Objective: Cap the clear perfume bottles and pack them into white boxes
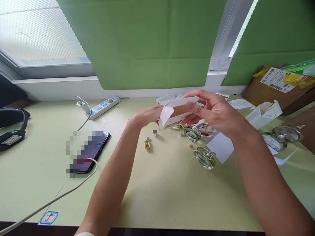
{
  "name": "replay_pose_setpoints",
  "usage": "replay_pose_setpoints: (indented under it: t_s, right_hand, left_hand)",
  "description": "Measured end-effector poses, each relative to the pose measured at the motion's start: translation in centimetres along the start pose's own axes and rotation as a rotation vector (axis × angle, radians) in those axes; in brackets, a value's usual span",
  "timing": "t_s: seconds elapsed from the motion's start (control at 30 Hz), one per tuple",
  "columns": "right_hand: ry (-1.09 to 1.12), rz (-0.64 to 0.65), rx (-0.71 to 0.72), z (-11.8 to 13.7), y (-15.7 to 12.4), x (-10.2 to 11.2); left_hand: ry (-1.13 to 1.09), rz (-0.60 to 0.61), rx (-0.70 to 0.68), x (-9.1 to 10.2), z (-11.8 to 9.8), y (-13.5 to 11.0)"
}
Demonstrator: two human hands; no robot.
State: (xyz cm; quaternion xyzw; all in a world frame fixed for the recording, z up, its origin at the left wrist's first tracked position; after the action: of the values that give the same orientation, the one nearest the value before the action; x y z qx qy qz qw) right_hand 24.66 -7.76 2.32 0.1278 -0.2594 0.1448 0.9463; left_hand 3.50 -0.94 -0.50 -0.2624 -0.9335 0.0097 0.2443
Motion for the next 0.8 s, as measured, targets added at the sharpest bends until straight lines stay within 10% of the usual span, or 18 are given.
replay_pose_setpoints:
  t_s: [0.23,0.43,0.8]
  right_hand:
    - [-0.061,-0.057,-0.078,-0.7,0.1,-0.2]
    - [-0.079,0.099,-0.067,-0.8,0.3,-0.9]
    - [-0.071,0.237,-0.17,-3.1,0.6,-3.0]
  left_hand:
    - [-0.136,-0.26,-0.213,0.2,-2.9,-1.4]
    - [-0.163,-0.066,-0.213,-0.7,-4.4,-3.6]
    - [-0.378,-0.159,-0.152,-5.6,2.4,-4.7]
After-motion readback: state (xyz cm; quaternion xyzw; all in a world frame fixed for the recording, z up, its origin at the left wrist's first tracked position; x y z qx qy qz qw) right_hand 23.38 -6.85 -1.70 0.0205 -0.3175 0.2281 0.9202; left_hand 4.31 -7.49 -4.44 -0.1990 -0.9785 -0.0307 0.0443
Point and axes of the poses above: each hand's wrist, its own y-axis towards the middle knuckle, its own x-axis out of the back of the hand, z = x × y, the point moved 1 cm from there along y, towards the middle knuckle, and after that the axes turned 13 degrees about -y, right-handed, at the moved point
